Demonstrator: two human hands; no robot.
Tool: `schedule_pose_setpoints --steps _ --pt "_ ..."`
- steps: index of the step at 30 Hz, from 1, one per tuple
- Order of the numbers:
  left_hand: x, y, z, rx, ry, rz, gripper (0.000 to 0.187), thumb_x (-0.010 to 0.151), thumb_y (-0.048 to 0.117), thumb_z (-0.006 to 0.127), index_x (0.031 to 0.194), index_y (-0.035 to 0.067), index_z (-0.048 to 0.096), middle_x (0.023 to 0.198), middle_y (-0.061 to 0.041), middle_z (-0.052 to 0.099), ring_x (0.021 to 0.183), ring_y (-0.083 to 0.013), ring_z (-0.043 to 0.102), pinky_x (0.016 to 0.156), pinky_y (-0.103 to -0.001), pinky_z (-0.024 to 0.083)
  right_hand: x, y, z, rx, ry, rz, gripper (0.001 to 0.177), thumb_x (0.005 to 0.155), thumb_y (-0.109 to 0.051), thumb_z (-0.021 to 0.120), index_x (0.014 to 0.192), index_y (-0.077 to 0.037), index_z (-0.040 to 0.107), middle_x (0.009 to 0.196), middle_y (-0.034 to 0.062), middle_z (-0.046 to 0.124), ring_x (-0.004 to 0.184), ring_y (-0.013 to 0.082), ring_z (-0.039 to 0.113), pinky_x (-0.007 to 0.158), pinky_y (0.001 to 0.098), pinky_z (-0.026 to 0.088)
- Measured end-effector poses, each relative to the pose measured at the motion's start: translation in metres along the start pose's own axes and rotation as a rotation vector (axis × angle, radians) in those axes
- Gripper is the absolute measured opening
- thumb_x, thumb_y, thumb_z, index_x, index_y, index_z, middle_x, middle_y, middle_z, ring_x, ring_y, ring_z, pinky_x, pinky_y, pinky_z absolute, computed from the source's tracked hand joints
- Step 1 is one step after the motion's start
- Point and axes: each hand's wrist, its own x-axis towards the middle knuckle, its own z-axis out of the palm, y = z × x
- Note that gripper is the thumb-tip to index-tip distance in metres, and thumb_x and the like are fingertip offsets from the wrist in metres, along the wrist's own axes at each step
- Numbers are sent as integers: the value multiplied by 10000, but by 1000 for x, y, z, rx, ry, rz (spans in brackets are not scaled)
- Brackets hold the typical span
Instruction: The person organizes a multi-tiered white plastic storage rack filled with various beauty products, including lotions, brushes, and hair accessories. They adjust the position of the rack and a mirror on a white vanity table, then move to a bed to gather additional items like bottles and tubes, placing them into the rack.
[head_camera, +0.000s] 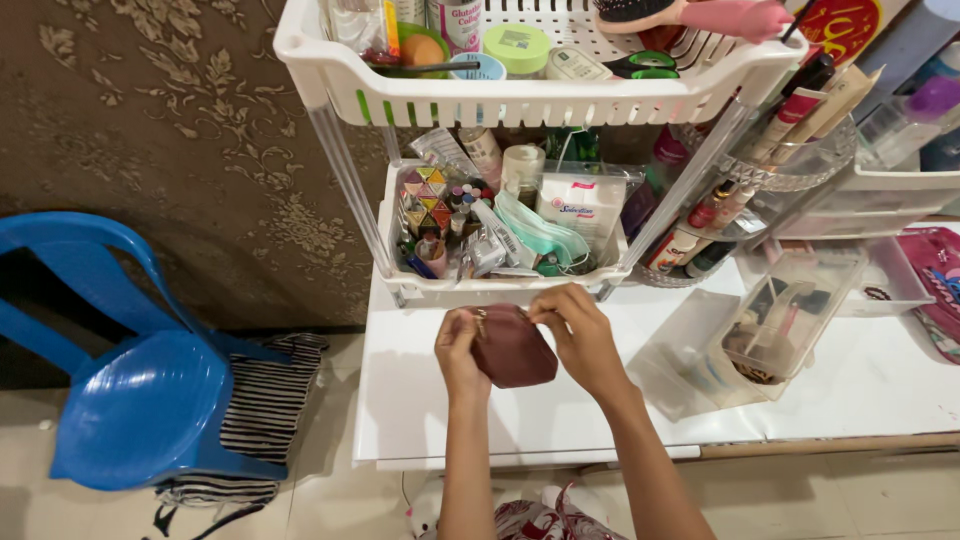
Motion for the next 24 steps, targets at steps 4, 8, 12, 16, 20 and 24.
schedule_pose_setpoints --steps 4,8,12,16,20,24 --pt "8 16 10 41 176 -21 128 952 163 706 938 40 673 822 10 623 736 -86 528 689 -253 432 -11 13 10 -163 71 48 166 866 32 748 984 -74 698 1026 45 683 1022 258 608 929 384 486" --pt "9 34 30 -34 187 132 237 1062 199 703 928 49 577 883 11 579 808 -90 521 767 -266 477 -22 -2 32 -114 28 106 592 747 35 781 1300 -100 618 1375 182 511 1328 369 451 1125 459 390" --pt "6 49 59 -58 137 108 179 973 177 712 968 57 579 991 -83 664 904 -163 621 831 -319 526 -20 -18 70 -42 -43 164 1054 625 -20 876 1508 -53 303 1580 300 228 1478 467 202 1173 536 278" --pt "2 71 74 122 -153 140 270 931 146 737 1125 42 581 1323 -138 559 1222 -202 552 1016 -351 493 6 17 99 202 172 317 885 773 -94 787 1518 -54 310 1495 218 430 1390 354 455 1083 454 457" --pt "17 82 61 432 -417 210 370 1008 206 684 1301 -2 597 1581 -194 430 1426 -308 519 1184 -393 437 42 78 123 400 286 266 628 1005 -169 679 1514 -1 351 1371 179 604 1214 301 614 1010 402 521" --pt "31 68 23 926 -410 322 525 996 269 689 1427 11 534 1577 -216 461 1485 -331 425 1190 -440 345 64 117 148 605 265 711 466 1087 -323 617 1280 93 533 864 108 654 647 230 617 535 371 501"
